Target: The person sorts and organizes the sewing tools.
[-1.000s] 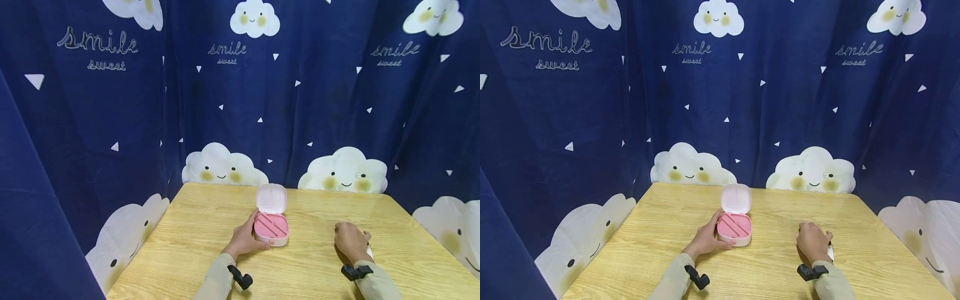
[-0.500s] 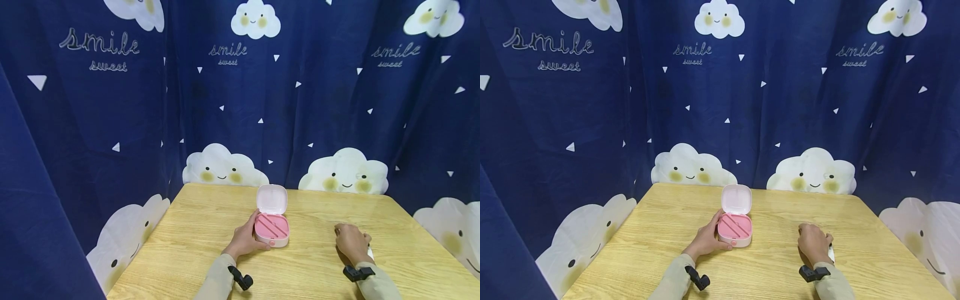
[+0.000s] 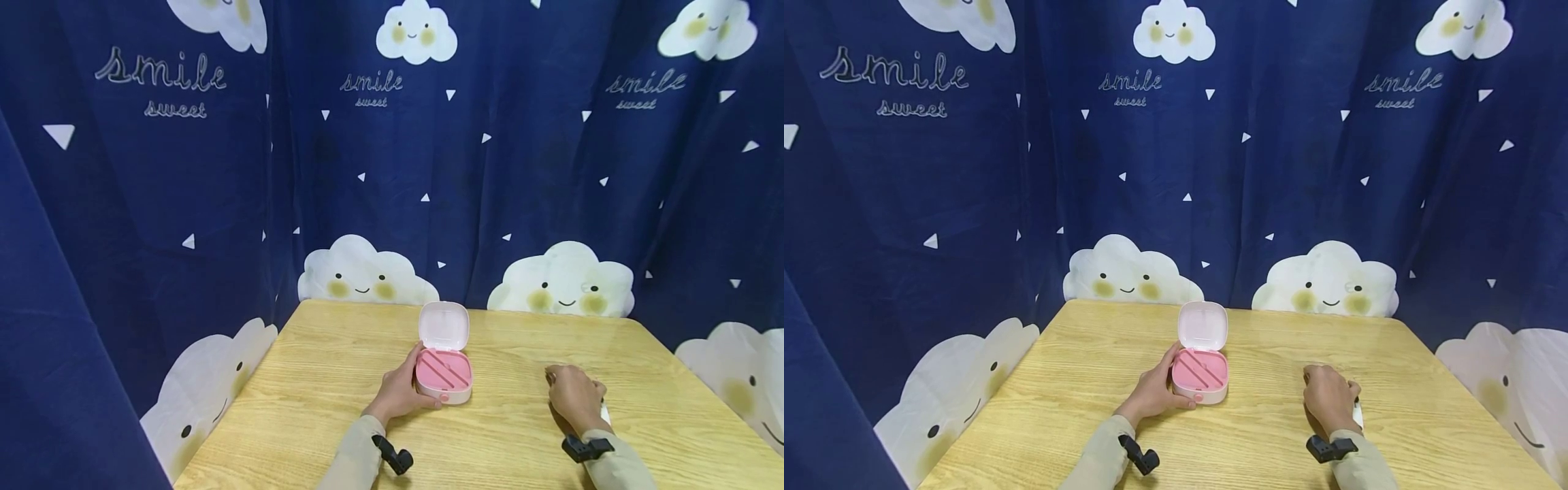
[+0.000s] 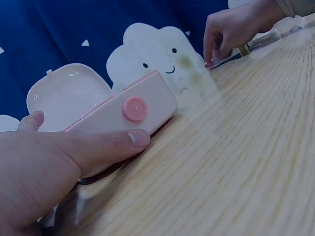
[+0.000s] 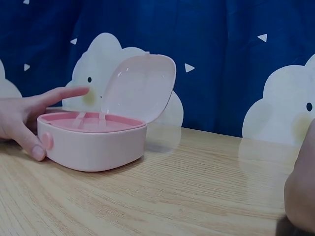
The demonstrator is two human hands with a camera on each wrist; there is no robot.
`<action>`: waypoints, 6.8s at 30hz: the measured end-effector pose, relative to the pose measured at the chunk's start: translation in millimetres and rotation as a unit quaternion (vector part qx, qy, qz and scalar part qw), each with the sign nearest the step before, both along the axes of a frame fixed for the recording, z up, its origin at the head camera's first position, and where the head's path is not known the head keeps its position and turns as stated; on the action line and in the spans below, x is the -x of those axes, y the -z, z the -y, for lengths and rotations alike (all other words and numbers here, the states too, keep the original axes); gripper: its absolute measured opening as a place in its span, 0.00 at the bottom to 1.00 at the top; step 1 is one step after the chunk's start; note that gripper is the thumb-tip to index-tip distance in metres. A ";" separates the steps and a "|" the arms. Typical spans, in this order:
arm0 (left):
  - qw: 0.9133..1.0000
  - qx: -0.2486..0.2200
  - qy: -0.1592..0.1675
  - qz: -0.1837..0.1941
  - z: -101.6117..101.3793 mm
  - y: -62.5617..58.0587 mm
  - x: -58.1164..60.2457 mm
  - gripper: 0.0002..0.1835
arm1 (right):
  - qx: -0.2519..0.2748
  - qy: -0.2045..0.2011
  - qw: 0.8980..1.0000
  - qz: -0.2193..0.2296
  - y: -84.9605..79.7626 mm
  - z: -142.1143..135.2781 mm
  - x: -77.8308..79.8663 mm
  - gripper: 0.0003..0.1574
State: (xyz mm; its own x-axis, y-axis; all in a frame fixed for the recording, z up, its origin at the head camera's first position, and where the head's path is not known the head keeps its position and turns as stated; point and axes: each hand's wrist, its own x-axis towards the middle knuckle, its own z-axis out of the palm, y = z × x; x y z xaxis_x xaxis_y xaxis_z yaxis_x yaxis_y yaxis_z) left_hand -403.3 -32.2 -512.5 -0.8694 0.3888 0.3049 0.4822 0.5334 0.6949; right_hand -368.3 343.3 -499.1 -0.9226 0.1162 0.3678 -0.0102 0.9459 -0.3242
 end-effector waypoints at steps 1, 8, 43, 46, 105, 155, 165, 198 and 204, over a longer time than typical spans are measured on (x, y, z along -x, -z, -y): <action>1.000 0.000 0.000 0.001 0.1 0.0 -0.2 0.71 | 0.001 0.000 1.000 -0.001 -0.4 -0.4 -0.5 0.21; 1.000 -0.001 -0.001 0.000 0.7 0.9 -1.0 0.71 | 0.000 0.001 1.000 -0.022 -1.4 -0.9 -2.9 0.15; 1.000 0.001 -0.002 -0.020 -0.6 5.0 2.3 0.71 | -0.008 -0.081 0.990 -0.116 -51.5 74.6 -3.1 0.15; 1.000 -0.002 -0.002 -0.019 -0.9 6.8 3.3 0.71 | -0.009 -0.096 0.988 -0.124 -52.9 84.4 -2.4 0.16; 0.999 0.015 -0.016 -0.034 -0.3 9.4 6.0 0.71 | -0.074 -0.218 0.968 -0.102 -25.9 217.3 15.0 0.11; 1.000 0.010 -0.011 0.003 -0.8 2.9 0.9 0.71 | 0.031 -0.192 0.977 -0.085 -31.5 147.7 -1.5 0.16; 1.000 0.004 -0.015 0.013 -0.5 1.4 1.1 0.71 | 0.040 -0.172 0.977 -0.115 -26.4 104.3 -13.2 0.16; 1.000 0.004 -0.002 -0.009 -0.3 2.8 0.5 0.70 | 0.031 0.003 0.998 -0.052 -4.3 -22.3 -45.9 0.21; 1.000 0.001 -0.002 -0.007 1.0 2.5 0.8 0.71 | 0.029 0.028 0.999 -0.036 -1.6 -33.3 -43.5 0.20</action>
